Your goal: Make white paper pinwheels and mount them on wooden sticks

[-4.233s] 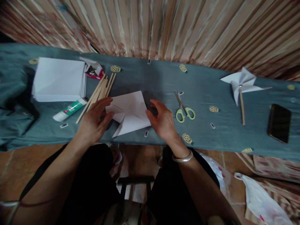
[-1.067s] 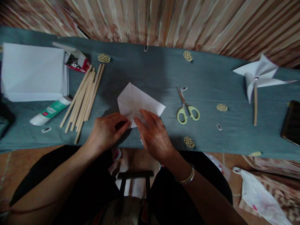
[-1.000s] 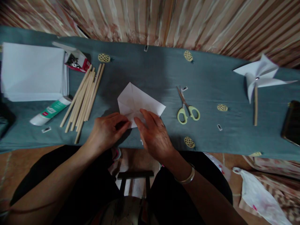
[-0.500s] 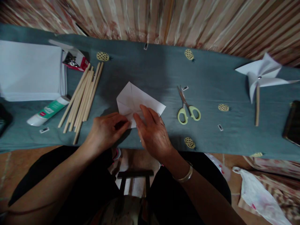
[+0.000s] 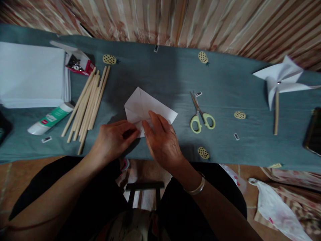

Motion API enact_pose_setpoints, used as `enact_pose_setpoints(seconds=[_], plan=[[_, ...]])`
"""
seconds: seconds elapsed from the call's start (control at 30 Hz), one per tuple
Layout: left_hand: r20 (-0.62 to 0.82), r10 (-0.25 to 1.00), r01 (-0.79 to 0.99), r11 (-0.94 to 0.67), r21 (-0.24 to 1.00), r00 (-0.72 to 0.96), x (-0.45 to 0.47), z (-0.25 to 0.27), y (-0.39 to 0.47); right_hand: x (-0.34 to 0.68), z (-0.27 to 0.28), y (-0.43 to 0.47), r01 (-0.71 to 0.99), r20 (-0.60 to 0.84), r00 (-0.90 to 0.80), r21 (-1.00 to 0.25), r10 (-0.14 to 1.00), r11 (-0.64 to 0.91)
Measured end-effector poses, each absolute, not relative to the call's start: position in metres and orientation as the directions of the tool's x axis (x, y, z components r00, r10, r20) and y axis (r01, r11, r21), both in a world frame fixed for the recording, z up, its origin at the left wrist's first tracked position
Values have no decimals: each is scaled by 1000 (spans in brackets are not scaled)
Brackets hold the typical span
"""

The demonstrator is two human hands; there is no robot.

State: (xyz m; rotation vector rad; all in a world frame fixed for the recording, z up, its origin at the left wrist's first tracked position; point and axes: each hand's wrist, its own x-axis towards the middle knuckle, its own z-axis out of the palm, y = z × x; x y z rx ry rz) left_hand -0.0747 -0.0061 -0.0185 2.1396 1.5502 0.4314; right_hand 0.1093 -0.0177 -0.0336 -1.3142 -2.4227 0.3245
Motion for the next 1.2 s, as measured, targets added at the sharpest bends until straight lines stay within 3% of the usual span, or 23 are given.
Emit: enact_pose_setpoints(seconds=[0.4,0.63,0.83,1.03,1.2], plan=[[-30,946,807,-259,531,324,-75,-19,-6,102,-36,-14,782,239,-527,-240,816,575],[-3,937,832,-309,461,350,-77,-18,-10,98,-39,-15,781,258,-536,-211,804,588],[89,907,822,-412,393,412,-74,-13,-22,99,-42,-16,775,260,-507,-279,822,567],[134,884,797,-464,388,449,-74,-15,-29,120,-31,-9,759,280,-371,-458,886,463],[163,881,812,-473,342,444,-75,-18,-30,143,-33,11,817,310,-296,-408,904,407]])
